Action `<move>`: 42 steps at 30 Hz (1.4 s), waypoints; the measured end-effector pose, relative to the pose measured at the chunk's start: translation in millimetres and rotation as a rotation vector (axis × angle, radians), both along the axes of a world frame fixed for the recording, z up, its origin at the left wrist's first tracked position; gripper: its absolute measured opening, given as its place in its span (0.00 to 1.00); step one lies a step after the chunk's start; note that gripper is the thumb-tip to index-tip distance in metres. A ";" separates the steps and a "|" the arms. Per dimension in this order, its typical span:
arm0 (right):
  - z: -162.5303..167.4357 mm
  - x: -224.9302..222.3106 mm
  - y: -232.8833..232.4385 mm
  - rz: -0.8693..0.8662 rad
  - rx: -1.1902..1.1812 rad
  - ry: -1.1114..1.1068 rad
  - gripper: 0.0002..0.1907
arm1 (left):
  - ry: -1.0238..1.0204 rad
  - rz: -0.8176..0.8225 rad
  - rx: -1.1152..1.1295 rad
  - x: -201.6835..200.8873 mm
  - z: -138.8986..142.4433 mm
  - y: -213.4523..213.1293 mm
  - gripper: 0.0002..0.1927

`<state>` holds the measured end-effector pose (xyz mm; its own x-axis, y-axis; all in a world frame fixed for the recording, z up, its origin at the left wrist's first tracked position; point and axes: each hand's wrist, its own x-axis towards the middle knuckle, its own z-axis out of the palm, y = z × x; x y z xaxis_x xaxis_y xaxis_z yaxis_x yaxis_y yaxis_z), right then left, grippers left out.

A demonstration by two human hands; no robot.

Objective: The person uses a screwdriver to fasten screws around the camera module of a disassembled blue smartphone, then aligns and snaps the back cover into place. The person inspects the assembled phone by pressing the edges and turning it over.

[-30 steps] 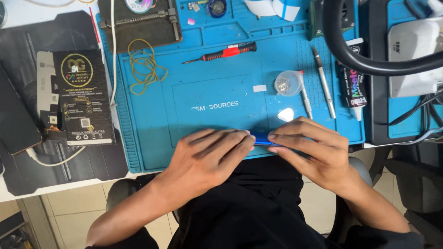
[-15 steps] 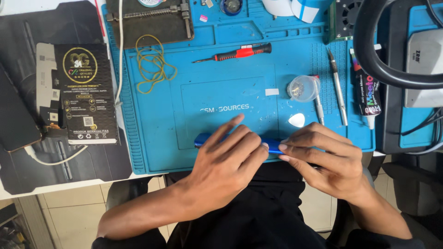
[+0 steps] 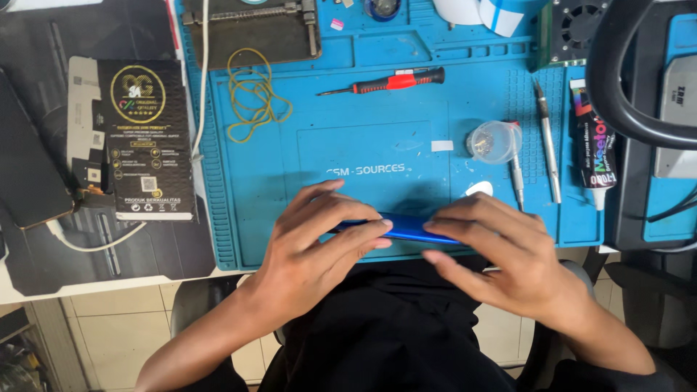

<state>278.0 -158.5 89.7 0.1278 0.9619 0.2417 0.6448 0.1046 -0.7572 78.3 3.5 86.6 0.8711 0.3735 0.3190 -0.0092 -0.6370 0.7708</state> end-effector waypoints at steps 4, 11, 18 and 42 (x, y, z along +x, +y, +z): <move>9.0 -13.8 14.3 0.027 0.020 -0.137 0.17 | -0.035 0.025 0.021 -3.3 -4.4 0.8 0.13; 15.4 -23.2 29.9 0.048 0.074 -0.162 0.14 | -0.045 0.024 0.002 -12.5 -4.3 7.2 0.13; 17.8 -26.3 32.3 0.088 0.051 -0.230 0.12 | -0.035 -0.065 -0.079 -14.5 -12.4 7.6 0.14; 30.4 -25.2 31.9 0.050 0.092 -0.055 0.15 | -0.167 -0.003 -0.283 -16.0 -0.7 3.2 0.14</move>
